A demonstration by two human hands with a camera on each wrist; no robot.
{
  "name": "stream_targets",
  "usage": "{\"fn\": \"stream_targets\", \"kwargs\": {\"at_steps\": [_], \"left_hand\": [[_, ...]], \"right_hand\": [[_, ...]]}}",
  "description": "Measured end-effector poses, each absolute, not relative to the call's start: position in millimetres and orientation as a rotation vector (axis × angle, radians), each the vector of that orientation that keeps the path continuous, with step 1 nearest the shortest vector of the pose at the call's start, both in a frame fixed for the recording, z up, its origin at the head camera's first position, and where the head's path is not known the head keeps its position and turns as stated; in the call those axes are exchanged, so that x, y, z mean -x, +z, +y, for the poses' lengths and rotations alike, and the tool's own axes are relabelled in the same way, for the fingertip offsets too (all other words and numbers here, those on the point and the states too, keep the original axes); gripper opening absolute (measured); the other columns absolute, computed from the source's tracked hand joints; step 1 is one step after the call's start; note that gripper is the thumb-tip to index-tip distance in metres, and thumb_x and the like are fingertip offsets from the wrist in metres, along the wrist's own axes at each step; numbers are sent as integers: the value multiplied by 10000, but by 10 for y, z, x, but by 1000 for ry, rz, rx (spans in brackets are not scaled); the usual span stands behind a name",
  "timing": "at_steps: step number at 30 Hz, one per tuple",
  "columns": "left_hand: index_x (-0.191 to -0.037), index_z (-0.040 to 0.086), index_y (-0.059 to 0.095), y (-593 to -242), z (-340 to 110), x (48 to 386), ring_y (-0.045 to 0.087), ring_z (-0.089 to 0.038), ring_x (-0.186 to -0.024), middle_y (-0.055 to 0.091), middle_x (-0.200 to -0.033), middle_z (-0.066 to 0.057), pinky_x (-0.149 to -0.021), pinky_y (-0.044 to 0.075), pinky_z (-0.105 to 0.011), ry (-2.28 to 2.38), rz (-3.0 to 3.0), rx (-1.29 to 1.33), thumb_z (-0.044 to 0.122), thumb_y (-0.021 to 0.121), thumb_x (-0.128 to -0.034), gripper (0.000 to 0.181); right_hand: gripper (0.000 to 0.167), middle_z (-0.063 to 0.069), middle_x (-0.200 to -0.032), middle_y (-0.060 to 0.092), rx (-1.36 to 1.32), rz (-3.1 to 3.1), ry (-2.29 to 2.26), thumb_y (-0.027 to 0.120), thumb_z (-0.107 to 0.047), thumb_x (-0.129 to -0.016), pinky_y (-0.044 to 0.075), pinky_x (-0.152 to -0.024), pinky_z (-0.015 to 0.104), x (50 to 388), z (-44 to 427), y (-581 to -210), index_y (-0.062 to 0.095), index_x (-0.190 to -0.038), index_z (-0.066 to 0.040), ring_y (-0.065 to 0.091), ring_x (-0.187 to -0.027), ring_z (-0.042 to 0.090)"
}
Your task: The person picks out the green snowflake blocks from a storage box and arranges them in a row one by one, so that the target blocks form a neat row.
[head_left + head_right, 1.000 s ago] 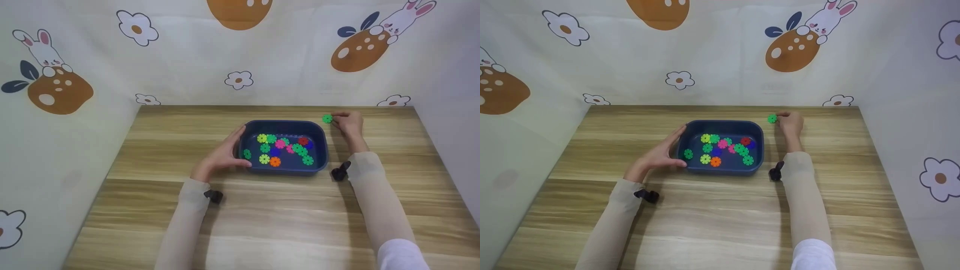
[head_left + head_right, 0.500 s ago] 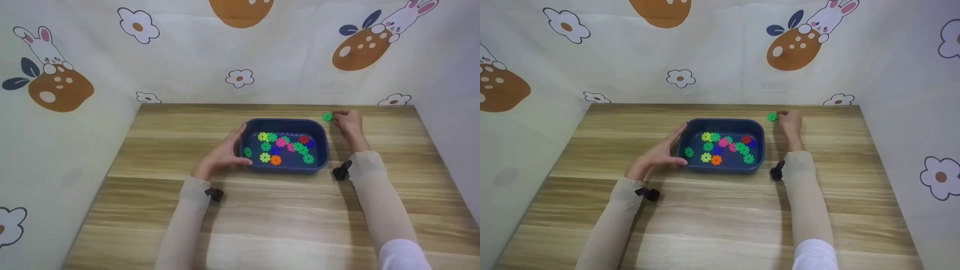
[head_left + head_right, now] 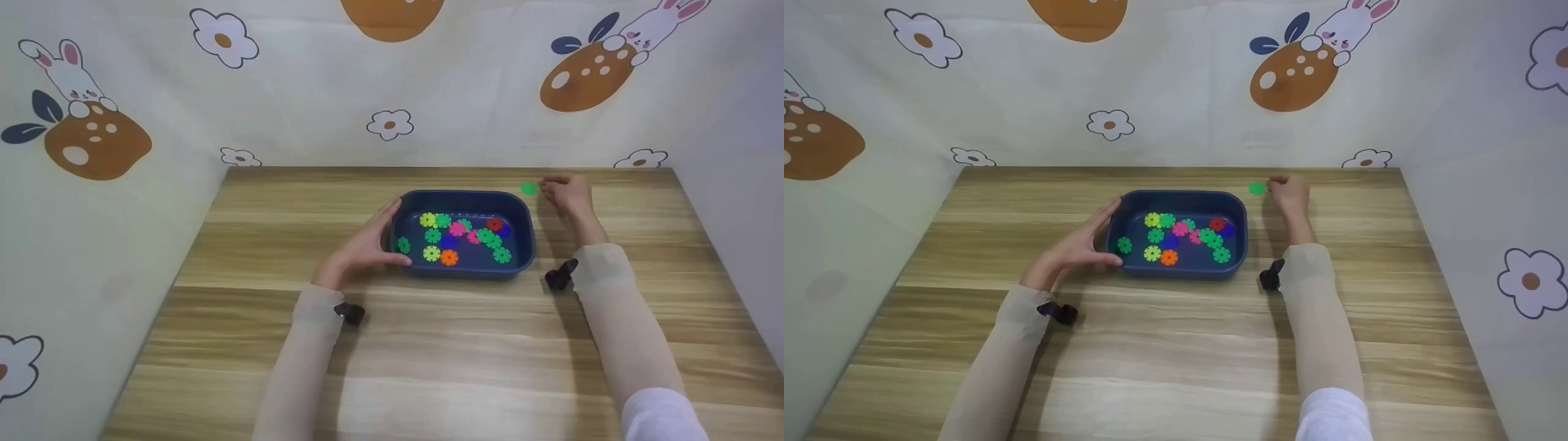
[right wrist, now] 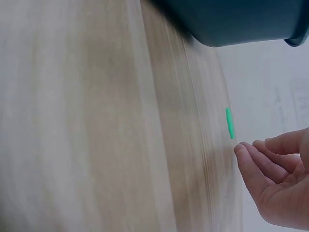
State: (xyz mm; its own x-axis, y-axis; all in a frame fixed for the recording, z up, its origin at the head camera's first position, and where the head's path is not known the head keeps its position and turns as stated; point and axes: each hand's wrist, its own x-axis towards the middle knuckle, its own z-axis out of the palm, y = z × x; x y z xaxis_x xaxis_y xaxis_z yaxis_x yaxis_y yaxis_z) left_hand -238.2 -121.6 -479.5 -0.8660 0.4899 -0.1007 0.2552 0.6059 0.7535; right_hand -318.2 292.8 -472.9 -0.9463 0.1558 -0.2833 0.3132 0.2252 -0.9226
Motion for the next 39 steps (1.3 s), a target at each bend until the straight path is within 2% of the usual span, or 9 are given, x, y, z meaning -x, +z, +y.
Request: {"fn": "stream_targets", "kwargs": {"at_steps": [3,10,17,23,27,30,39], "left_hand": [[-1620,259,54,-4798,-1219,2394,70,-262,-1573,26,-1705,-52,-1269,145,-502,1115,2545,-625,424,864,-744,1205],[-1618,277,50,-4812,-1220,2398,78,-249,-1573,23,-1706,-14,-1272,143,-489,1124,2538,-627,425,868,-740,1209],[-1617,288,55,-4811,-1218,2389,80,-250,-1572,28,-1705,3,-1272,142,-492,1133,2537,-617,415,870,-740,1204],[-1617,289,61,-4798,-1217,2383,83,-248,-1571,32,-1705,8,-1272,139,-494,1137,2535,-607,432,868,-736,1203],[-1620,258,63,-4807,-1221,2390,78,-262,-1572,32,-1705,-41,-1271,139,-499,1137,2538,-635,462,866,-729,1216],[-1621,238,65,-4816,-1222,2392,72,-269,-1572,28,-1704,-67,-1270,139,-501,1143,2538,-644,454,868,-730,1218],[-1620,253,74,-4804,-1215,2383,71,-264,-1573,28,-1705,-47,-1271,135,-502,1154,2534,-615,395,871,-745,1192]], "right_hand": [[428,49,-1154,632,-430,2368,-1835,511,-47,-1006,539,-896,145,3168,2936,-4707,484,-1408,99,625,-949,21],[419,146,-1264,637,-382,2506,-1675,528,-114,-1010,562,-810,145,3131,2954,-4664,528,-1388,68,644,-841,-21],[402,-46,-1026,676,-314,2537,-1699,533,-100,-1006,566,-741,143,3097,2945,-4610,542,-1363,85,644,-762,-59],[396,-19,-1050,690,-297,2521,-1754,544,-79,-1002,565,-758,128,3075,2910,-4554,538,-1358,95,636,-768,-82],[373,-140,-896,692,-266,2504,-1817,556,-75,-995,566,-764,126,3044,2880,-4514,552,-1326,98,644,-795,-71],[368,-252,-782,636,-225,2493,-1863,554,-62,-989,561,-760,116,3015,2859,-4477,554,-1315,106,648,-802,-61],[384,-195,-849,670,-178,2510,-1905,586,-90,-982,567,-786,124,2924,2764,-4353,566,-1309,111,669,-849,-15]]}}
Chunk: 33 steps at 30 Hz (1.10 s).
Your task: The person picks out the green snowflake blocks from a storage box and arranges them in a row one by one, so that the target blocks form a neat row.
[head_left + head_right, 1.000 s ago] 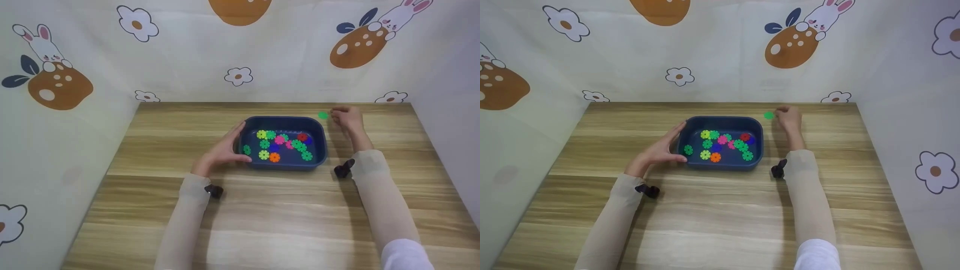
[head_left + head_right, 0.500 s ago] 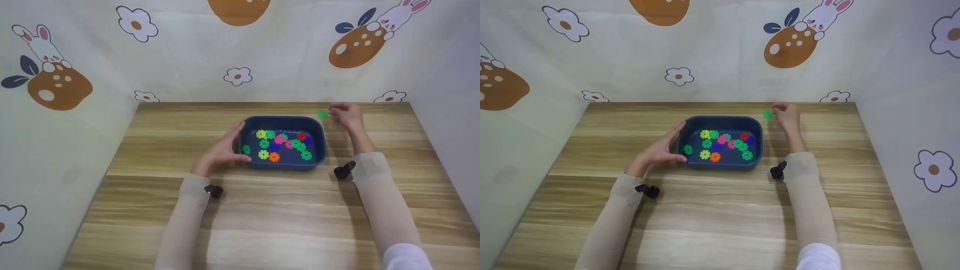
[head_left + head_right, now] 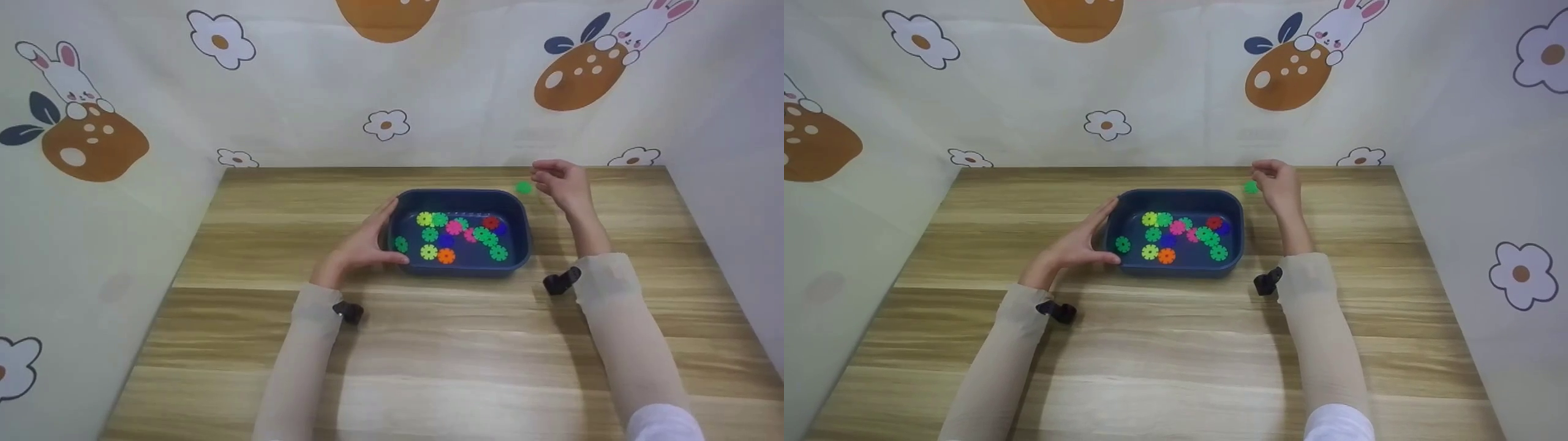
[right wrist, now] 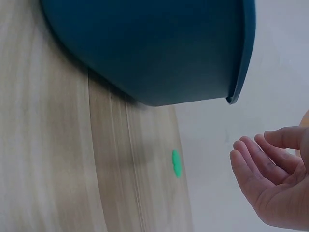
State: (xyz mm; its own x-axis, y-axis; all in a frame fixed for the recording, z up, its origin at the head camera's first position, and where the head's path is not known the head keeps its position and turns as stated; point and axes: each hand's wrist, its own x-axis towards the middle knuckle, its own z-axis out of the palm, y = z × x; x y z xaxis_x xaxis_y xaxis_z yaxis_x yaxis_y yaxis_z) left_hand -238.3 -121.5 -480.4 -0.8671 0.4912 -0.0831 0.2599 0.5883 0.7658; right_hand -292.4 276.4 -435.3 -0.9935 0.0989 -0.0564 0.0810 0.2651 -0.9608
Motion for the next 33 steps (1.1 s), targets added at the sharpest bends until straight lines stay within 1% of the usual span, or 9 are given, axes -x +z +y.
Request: {"fn": "stream_targets", "kwargs": {"at_steps": [4,12,16,20,23,25,27,29,33], "left_hand": [[-1619,264,71,-4801,-1223,2371,58,-270,-1574,19,-1705,-48,-1269,131,-519,1154,2533,-610,383,870,-749,1188],[-1616,294,67,-4807,-1229,2364,63,-268,-1574,14,-1706,-36,-1265,135,-528,1155,2534,-597,375,865,-759,1173],[-1617,283,77,-4808,-1226,2373,75,-262,-1572,35,-1704,-53,-1269,138,-511,1156,2539,-592,365,870,-755,1174],[-1620,237,91,-4815,-1229,2386,83,-277,-1571,44,-1703,-74,-1269,145,-510,1134,2565,-630,376,870,-752,1175],[-1620,213,92,-4819,-1232,2389,82,-291,-1571,46,-1701,-93,-1267,147,-517,1118,2576,-652,390,870,-749,1181],[-1620,222,88,-4816,-1230,2383,77,-289,-1571,43,-1701,-93,-1266,144,-520,1120,2571,-646,386,870,-749,1183],[-1620,231,84,-4814,-1229,2379,74,-287,-1571,42,-1701,-94,-1266,141,-520,1121,2566,-635,383,870,-749,1183],[-1620,239,80,-4807,-1227,2373,73,-282,-1572,40,-1701,-89,-1267,142,-519,1123,2564,-629,374,871,-750,1184],[-1619,257,84,-4797,-1219,2374,85,-273,-1571,50,-1702,-74,-1268,144,-513,1125,2562,-612,382,868,-752,1176]], "right_hand": [[380,-184,-876,670,128,-2493,1872,584,-94,-987,568,-802,128,2877,2720,-4329,570,-1304,114,677,-869,-14],[370,-18,-1031,701,102,-2506,1845,584,-105,-990,565,-811,127,2811,2641,-4313,581,-1296,104,670,-866,-49],[365,-62,-994,698,99,-2500,1863,592,-106,-988,567,-822,135,2789,2583,-4299,583,-1291,98,665,-858,-62],[358,-106,-966,691,64,-2496,1882,594,-102,-988,570,-847,157,2786,2532,-4305,591,-1289,92,667,-857,-66],[360,51,-1095,715,42,-2510,1870,590,-99,-989,568,-857,160,2777,2485,-4310,594,-1295,91,667,-875,-61],[357,174,-1204,684,43,-2527,1854,588,-102,-990,564,-860,154,2759,2443,-4303,597,-1298,80,662,-891,-52],[356,260,-1276,637,34,-2540,1836,585,-97,-989,561,-847,137,2736,2394,-4291,598,-1297,80,657,-887,-51],[346,279,-1284,631,20,-2550,1818,589,-93,-984,556,-824,116,2714,2343,-4281,609,-1287,74,653,-879,-55],[333,251,-1228,662,-17,-2537,1825,616,-80,-967,551,-786,98,2681,2241,-4272,629,-1261,74,649,-861,-61]]}}
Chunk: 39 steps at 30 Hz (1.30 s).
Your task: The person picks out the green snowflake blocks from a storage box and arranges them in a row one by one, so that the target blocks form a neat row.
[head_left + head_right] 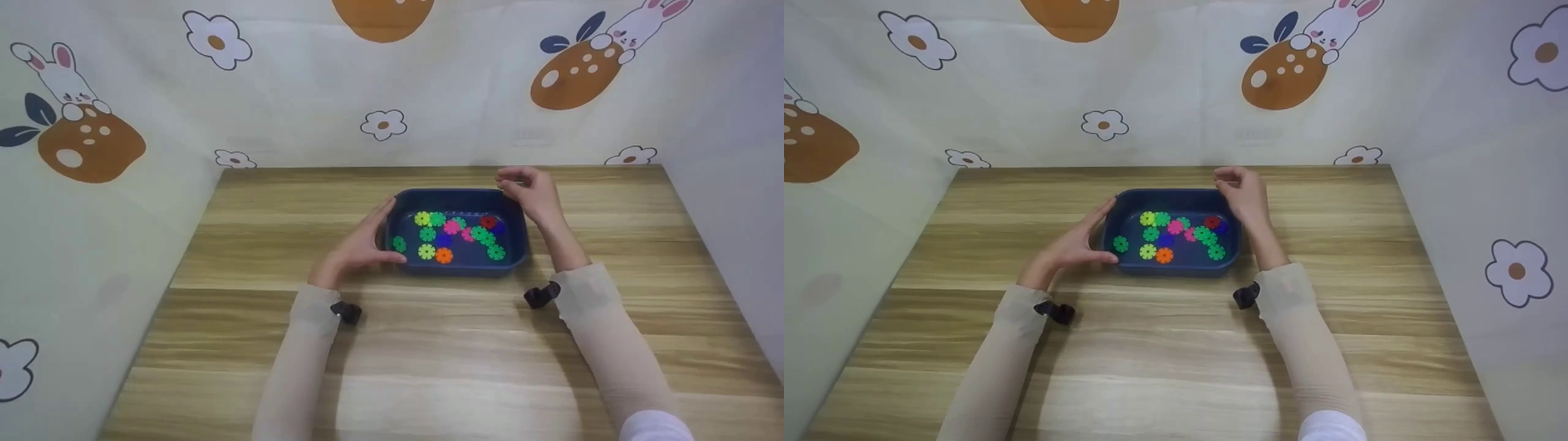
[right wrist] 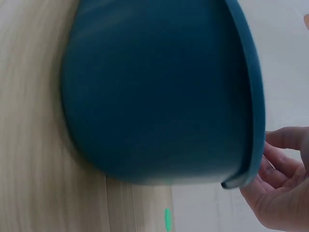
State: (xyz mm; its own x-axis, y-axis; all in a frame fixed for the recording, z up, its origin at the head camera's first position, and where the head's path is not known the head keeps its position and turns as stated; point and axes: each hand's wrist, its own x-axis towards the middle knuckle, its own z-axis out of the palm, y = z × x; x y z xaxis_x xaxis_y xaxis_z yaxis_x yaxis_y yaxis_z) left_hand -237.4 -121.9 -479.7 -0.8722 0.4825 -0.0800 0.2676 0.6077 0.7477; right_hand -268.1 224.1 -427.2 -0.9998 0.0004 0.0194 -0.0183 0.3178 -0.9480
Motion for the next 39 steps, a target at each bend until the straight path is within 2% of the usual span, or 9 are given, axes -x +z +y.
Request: {"fn": "stream_targets", "kwargs": {"at_steps": [10,13,16,20,24,32,34,39], "left_hand": [[-1615,306,83,-4817,-1227,2370,86,-273,-1572,54,-1703,-59,-1265,138,-530,1152,2542,-585,394,861,-758,1161],[-1615,300,84,-4823,-1228,2374,82,-268,-1572,50,-1704,-59,-1267,135,-525,1160,2540,-591,388,862,-759,1160],[-1617,275,88,-4821,-1224,2383,87,-263,-1572,48,-1704,-46,-1270,141,-509,1158,2546,-606,376,869,-753,1169],[-1619,253,92,-4818,-1222,2389,98,-260,-1570,48,-1704,-31,-1270,152,-499,1147,2557,-620,378,874,-745,1180],[-1618,264,91,-4821,-1227,2383,100,-264,-1570,47,-1704,-39,-1268,152,-505,1150,2555,-624,398,873,-742,1181],[-1617,277,78,-4824,-1223,2373,83,-268,-1572,31,-1705,-52,-1268,139,-514,1155,2548,-629,394,862,-758,1169],[-1618,273,78,-4823,-1222,2372,78,-272,-1572,30,-1704,-63,-1268,136,-517,1154,2549,-634,387,859,-763,1163],[-1618,270,78,-4821,-1225,2370,87,-267,-1571,36,-1704,-68,-1268,138,-516,1164,2545,-637,368,852,-775,1149]], "right_hand": [[344,289,-1275,638,-66,-2586,1871,631,-77,-960,539,-781,80,2674,1965,-4323,625,-1270,73,647,-877,-47],[327,277,-1266,648,-95,-2616,1850,625,-78,-966,536,-781,79,2657,1876,-4329,636,-1260,65,667,-931,41],[300,254,-1248,668,-116,-2650,1822,618,-68,-968,531,-788,87,2644,1790,-4345,653,-1242,48,683,-1026,197],[281,227,-1234,685,-128,-2698,1779,611,-68,-969,549,-839,158,2637,1682,-4386,669,-1228,25,670,-1099,296],[274,218,-1230,690,-150,-2718,1782,617,-67,-967,567,-890,239,2624,1577,-4420,676,-1222,14,671,-1112,300],[244,195,-1172,723,-259,-2757,1721,636,-79,-956,541,-775,170,2582,1378,-4494,705,-1177,1,700,-1063,300],[240,187,-1169,727,-270,-2764,1726,644,-84,-953,559,-794,196,2571,1325,-4515,708,-1169,-2,705,-1056,294],[240,178,-1184,725,-312,-2779,1746,653,-90,-946,581,-936,342,2549,1203,-4567,711,-1163,-6,704,-1074,290]]}}
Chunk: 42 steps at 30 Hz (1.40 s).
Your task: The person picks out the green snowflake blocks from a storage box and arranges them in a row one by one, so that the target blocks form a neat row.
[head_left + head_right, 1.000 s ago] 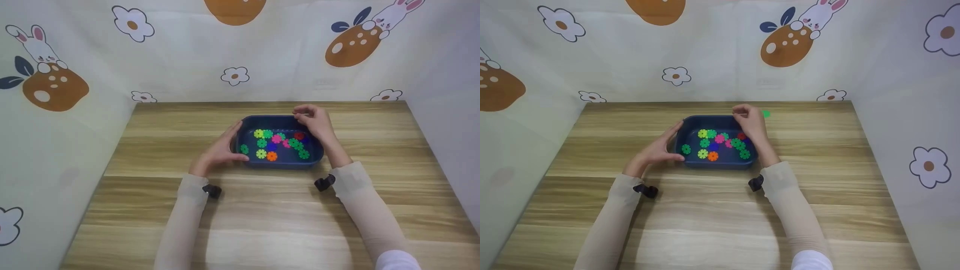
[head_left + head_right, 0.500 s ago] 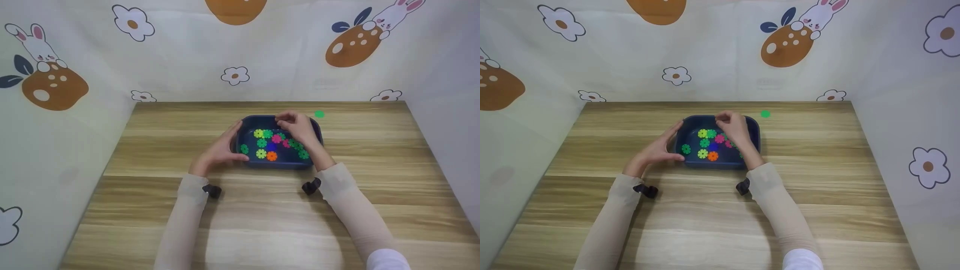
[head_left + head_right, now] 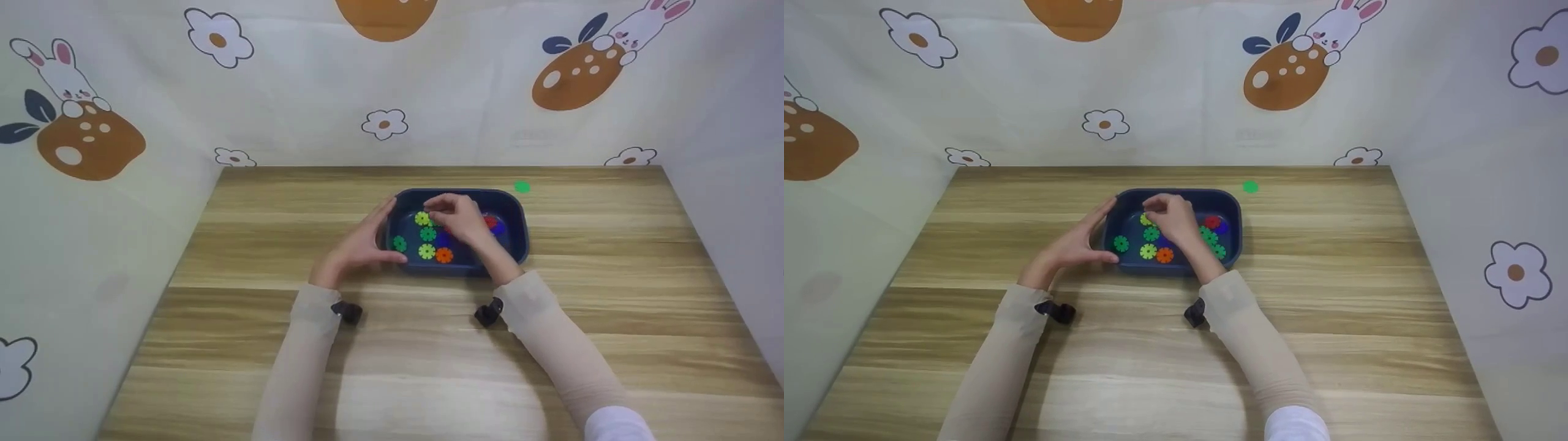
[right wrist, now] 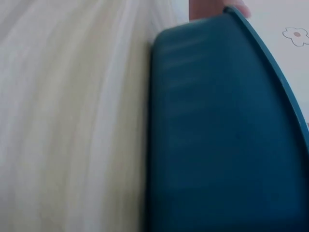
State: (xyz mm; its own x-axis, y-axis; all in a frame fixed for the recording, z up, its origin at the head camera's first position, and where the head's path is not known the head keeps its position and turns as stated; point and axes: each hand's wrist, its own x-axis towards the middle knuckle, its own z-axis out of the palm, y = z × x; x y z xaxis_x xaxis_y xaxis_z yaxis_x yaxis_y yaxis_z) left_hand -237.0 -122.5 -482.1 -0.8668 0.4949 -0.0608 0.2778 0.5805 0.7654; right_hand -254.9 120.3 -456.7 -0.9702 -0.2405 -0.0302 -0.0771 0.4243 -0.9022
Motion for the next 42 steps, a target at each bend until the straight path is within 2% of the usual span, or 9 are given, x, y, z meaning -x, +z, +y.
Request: {"fn": "stream_targets", "kwargs": {"at_steps": [3,8,14,21,27,34,38,42], "left_hand": [[-1619,263,75,-4826,-1220,2376,98,-271,-1569,39,-1703,-72,-1266,146,-518,1160,2544,-648,367,849,-779,1147],[-1620,229,84,-4822,-1215,2386,96,-277,-1569,40,-1703,-67,-1269,138,-521,1165,2533,-666,368,856,-772,1155],[-1620,212,86,-4812,-1208,2397,89,-268,-1570,45,-1704,-50,-1274,130,-506,1165,2523,-669,353,856,-776,1151],[-1621,207,79,-4815,-1216,2416,72,-265,-1572,46,-1704,-44,-1275,132,-497,1146,2524,-702,544,825,-746,1198],[-1621,198,71,-4823,-1242,2412,62,-260,-1572,32,-1705,-31,-1274,145,-494,1151,2520,-710,506,829,-760,1187],[-1621,235,62,-4837,-1256,2406,60,-269,-1571,17,-1705,-35,-1269,146,-509,1160,2510,-678,504,826,-764,1179],[-1620,194,80,-4845,-1269,2416,64,-285,-1570,27,-1703,-68,-1272,143,-495,1173,2519,-701,573,818,-735,1213],[-1618,161,93,-4851,-1260,2424,64,-293,-1569,36,-1701,-86,-1272,142,-498,1183,2520,-730,648,797,-703,1253]], "right_hand": [[240,172,-1186,725,303,2508,-1563,655,-98,-947,573,-960,388,2533,1152,-4603,714,-1162,-10,706,-1067,295],[260,166,-1187,726,331,2505,-1502,673,-105,-933,591,-917,394,2507,1079,-4645,715,-1173,-15,714,-1056,296],[284,163,-1205,719,362,2498,-1440,687,-96,-918,572,-957,417,2506,999,-4669,708,-1190,-17,696,-1103,299],[325,184,-1264,682,401,2444,-1376,679,-94,-925,533,-1019,434,2507,924,-4701,671,-1236,-4,648,-1173,312],[409,210,-1317,640,454,2358,-1278,658,-59,-903,544,-985,419,2497,860,-4729,612,-1302,19,632,-1146,304],[383,223,-1209,683,490,2363,-1219,664,-11,-890,571,-894,360,2481,792,-4772,618,-1266,47,659,-1036,276],[327,208,-1087,714,536,2383,-1171,681,-25,-891,574,-830,305,2479,768,-4794,641,-1206,53,669,-933,236],[262,189,-1036,723,598,2406,-1098,688,-23,-883,583,-844,322,2464,781,-4797,667,-1137,41,683,-905,234]]}}
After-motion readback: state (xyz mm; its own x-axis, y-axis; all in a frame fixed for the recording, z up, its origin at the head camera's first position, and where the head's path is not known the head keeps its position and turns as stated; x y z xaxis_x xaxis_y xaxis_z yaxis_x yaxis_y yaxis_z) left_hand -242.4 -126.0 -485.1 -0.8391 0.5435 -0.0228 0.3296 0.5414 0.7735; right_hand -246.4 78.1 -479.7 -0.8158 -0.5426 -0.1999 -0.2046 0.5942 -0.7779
